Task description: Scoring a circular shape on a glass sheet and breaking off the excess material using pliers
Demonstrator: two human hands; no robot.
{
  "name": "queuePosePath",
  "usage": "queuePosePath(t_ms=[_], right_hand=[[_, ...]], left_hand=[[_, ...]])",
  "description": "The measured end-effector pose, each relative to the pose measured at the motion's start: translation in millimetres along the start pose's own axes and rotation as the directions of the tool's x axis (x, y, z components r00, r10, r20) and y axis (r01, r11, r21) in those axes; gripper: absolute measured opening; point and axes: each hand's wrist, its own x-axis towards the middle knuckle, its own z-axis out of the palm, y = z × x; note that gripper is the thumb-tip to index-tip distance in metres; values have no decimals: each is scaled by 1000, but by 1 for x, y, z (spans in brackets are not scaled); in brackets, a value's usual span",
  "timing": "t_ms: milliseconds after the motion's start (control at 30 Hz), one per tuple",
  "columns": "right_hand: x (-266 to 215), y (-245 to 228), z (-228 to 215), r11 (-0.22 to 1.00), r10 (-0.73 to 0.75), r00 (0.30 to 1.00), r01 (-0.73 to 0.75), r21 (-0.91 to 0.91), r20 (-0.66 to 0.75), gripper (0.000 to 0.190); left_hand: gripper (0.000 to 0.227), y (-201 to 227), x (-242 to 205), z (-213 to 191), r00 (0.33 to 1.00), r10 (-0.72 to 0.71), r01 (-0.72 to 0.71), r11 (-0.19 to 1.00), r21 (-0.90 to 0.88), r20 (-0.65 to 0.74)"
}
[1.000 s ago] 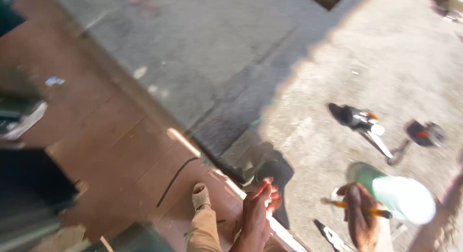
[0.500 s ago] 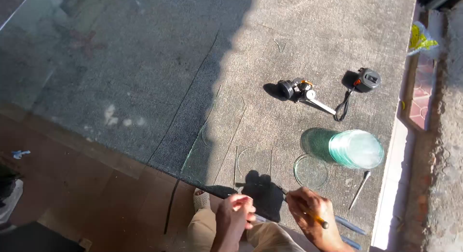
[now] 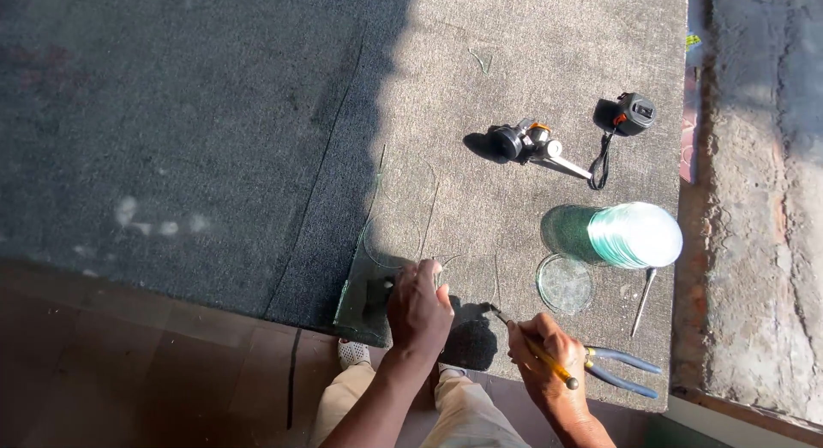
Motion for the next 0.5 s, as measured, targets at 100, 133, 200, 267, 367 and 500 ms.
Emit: queuePosePath(t_ms=[100,133,200,267,367,500], right_hand=[[2,-1,7,1000,21,999,-22,-19,-35,24],[0,3,11,999,-11,999,9,-46,-47,23],[1,-4,14,997,14,998,-19,-80,-54,24],[0,-5,14,992,45,997,-52,-116,-65,27],[3,0,17,998,31,999,-31,-53,-11,30],[-2,10,27,993,7,999,-12,-115,-47,30]], left_hand=[[62,-2,37,22,982,159,-176,966,189,102],[74,-3,46,28,965,193,-238,928,286,176],[73,14,55,16,950,218,-287,893,346,224],[74,29,61,12,929,244,-343,851,398,277],[98,46,70,8,874,57,-274,878,393,483],[94,61,67,-1,845,-91,-226,833,506,527]])
